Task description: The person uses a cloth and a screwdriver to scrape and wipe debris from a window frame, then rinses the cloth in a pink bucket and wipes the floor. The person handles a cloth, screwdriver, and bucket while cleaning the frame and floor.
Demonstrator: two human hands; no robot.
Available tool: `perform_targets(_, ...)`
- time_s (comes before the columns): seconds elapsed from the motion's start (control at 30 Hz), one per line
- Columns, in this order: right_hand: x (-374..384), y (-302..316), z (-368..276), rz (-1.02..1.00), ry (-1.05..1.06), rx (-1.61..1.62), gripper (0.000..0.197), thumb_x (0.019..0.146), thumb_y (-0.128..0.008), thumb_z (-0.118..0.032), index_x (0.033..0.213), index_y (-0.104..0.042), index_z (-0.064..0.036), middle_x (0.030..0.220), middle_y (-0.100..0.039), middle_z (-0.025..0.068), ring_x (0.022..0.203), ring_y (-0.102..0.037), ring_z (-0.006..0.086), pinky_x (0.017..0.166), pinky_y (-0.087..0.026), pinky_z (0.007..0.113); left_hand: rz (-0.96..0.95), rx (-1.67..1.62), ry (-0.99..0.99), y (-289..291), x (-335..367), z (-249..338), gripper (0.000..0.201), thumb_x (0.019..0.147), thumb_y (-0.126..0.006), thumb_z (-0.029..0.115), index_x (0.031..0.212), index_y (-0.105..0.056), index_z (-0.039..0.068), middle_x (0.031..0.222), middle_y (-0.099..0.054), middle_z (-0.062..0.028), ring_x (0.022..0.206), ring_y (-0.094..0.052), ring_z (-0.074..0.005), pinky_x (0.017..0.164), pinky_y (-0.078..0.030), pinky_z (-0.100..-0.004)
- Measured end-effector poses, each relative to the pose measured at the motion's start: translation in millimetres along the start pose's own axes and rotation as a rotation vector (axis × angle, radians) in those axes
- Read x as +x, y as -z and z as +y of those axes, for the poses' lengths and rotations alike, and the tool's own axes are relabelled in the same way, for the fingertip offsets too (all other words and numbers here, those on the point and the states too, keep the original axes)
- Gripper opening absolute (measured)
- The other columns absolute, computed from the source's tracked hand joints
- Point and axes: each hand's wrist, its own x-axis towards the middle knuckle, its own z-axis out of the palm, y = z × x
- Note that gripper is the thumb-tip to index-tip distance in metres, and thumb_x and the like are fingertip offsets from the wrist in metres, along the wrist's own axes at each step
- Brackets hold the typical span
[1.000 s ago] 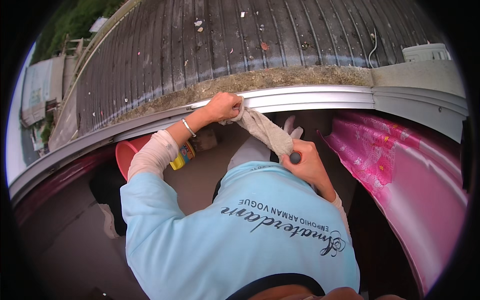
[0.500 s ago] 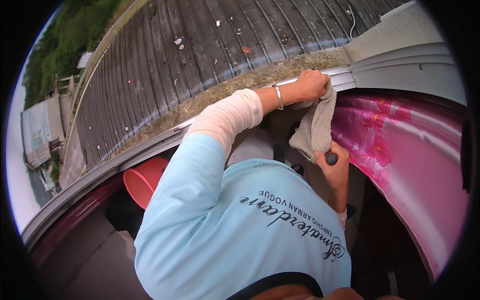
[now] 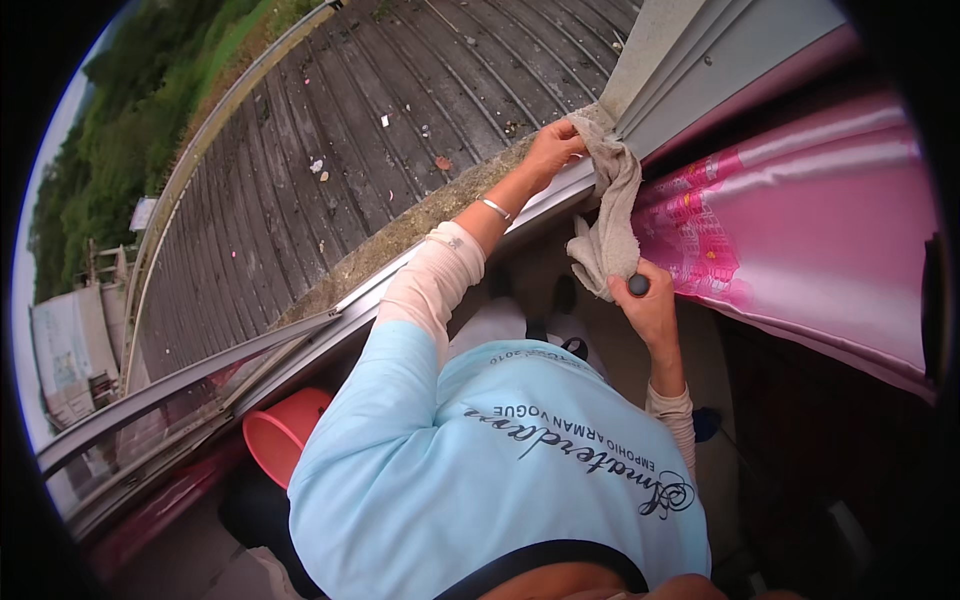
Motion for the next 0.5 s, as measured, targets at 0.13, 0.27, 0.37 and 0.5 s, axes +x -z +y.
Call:
perform_targets(0.13, -9, -26, 9, -0.04, 0.194, -0.023, 0.016, 0.073, -0.068, -0.009, 0.081, -0.064, 0.0038, 0.075, -0.064, 0.0179, 0.067, -0.065, 0.0319, 0.062, -0.05, 0.037, 0.036, -0.49, 0.06, 14, -43, -6, 0.022, 0.094, -0.059, 0.015, 0.116, -0.057, 0.012, 0.116, -0.064, -0.0034, 0.107, -0.061, -0.0195, 0.093, -0.049, -0.0446)
perform_targets(0.27, -22, -41, 7, -0.054, 0.108, -0.069, 0.016, 0.072, -0.067, -0.01, 0.079, -0.062, 0.0039, 0.075, -0.063, 0.0196, 0.068, -0.064, 0.035, 0.062, -0.049, 0.038, 0.014, -0.782, 0.094, 28, -51, -21, 0.024, 0.096, -0.053, 0.01, 0.12, -0.053, 0.013, 0.119, -0.062, -0.007, 0.111, -0.06, -0.0255, 0.096, -0.048, -0.0498)
perform_targets(0.37, -29, -44, 3, 0.002, 0.048, -0.108, 0.018, 0.071, -0.068, -0.01, 0.074, -0.058, 0.0045, 0.069, -0.058, 0.0189, 0.061, -0.059, 0.0336, 0.057, -0.045, 0.038, 0.033, -0.811, 0.173, 25, -44, -24, 0.028, 0.096, -0.05, 0.006, 0.123, -0.05, 0.013, 0.121, -0.06, -0.0094, 0.112, -0.059, -0.0274, 0.095, -0.048, -0.0504)
perform_targets(0.5, -38, -41, 3, 0.144, -0.01, -0.148, 0.018, 0.071, -0.069, -0.009, 0.072, -0.057, 0.005, 0.067, -0.056, 0.0177, 0.059, -0.058, 0.0309, 0.056, -0.044, 0.037, -0.026, -0.622, 0.134, 11, -25, -24, 0.032, 0.095, -0.049, 0.002, 0.126, -0.047, 0.008, 0.121, -0.059, -0.0086, 0.111, -0.059, -0.024, 0.092, -0.05, -0.0428)
